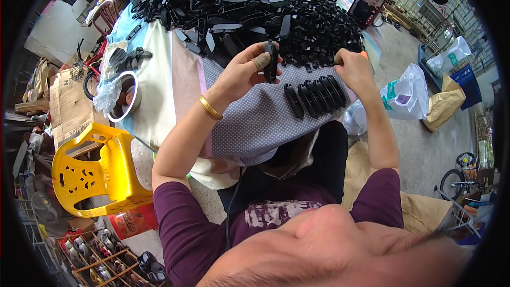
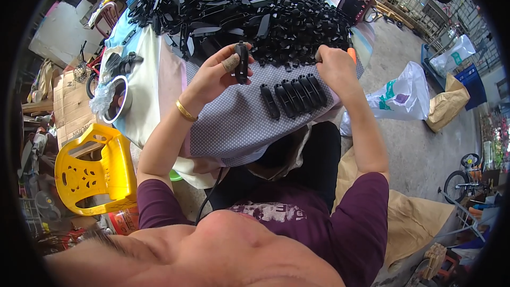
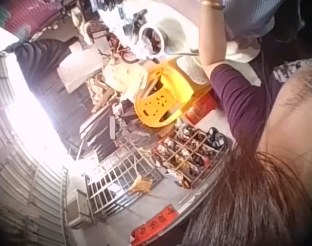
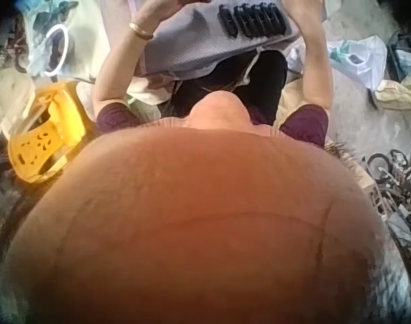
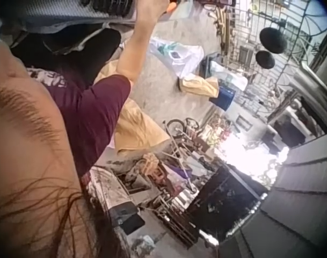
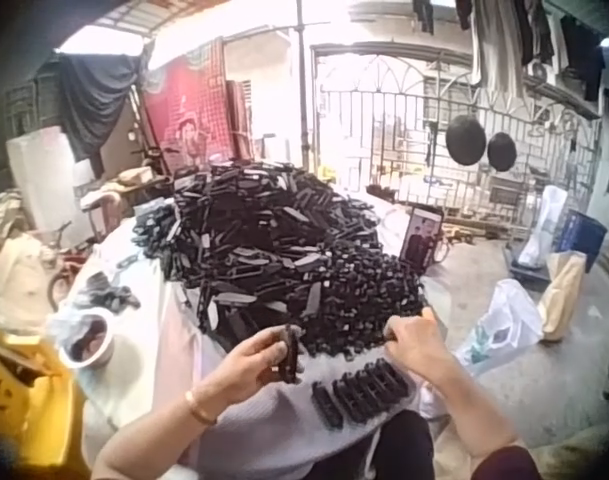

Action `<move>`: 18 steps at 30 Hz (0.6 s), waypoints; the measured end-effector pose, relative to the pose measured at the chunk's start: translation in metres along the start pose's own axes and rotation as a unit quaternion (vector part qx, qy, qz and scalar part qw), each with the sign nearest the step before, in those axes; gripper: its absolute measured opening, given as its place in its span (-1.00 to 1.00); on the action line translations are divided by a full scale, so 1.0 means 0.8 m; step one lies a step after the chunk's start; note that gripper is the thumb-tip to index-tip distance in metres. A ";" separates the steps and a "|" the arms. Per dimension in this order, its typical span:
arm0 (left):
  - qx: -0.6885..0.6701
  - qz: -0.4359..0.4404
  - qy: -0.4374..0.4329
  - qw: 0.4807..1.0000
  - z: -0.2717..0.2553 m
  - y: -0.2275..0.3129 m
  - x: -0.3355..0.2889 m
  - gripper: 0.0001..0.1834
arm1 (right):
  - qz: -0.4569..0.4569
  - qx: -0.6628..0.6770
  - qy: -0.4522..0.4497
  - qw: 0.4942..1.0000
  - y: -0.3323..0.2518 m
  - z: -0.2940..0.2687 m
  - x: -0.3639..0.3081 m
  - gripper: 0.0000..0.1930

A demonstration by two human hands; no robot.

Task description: Assembling small black plastic components by hand and with the aid of a small screwdriver.

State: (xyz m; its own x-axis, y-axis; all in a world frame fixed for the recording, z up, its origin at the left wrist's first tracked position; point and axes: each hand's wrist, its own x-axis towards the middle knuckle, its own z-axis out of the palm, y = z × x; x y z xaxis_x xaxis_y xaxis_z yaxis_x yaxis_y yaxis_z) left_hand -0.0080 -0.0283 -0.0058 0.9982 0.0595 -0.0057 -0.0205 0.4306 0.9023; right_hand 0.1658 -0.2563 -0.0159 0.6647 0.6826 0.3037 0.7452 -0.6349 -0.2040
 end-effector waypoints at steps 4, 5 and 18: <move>0.031 0.045 0.051 0.997 0.000 -0.002 -0.001 -0.66 | 0.026 0.127 0.035 0.991 -0.024 -0.021 -0.004 -0.76; 0.045 0.048 0.043 0.997 -0.001 0.000 0.000 -0.65 | 0.001 0.277 0.035 0.960 -0.027 -0.021 -0.007 -0.75; 0.030 0.041 -0.064 0.997 0.015 -0.004 -0.010 -0.61 | -0.107 0.616 0.097 0.775 -0.130 -0.021 -0.012 -0.83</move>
State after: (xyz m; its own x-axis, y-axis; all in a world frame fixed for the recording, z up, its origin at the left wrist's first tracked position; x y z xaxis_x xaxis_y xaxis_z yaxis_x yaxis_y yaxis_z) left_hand -0.0155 -0.0409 -0.0036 0.9924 -0.0255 0.1205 -0.1023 0.3746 0.9215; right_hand 0.0811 -0.2031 0.0183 0.5879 0.5814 0.5624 0.4026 0.3927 -0.8268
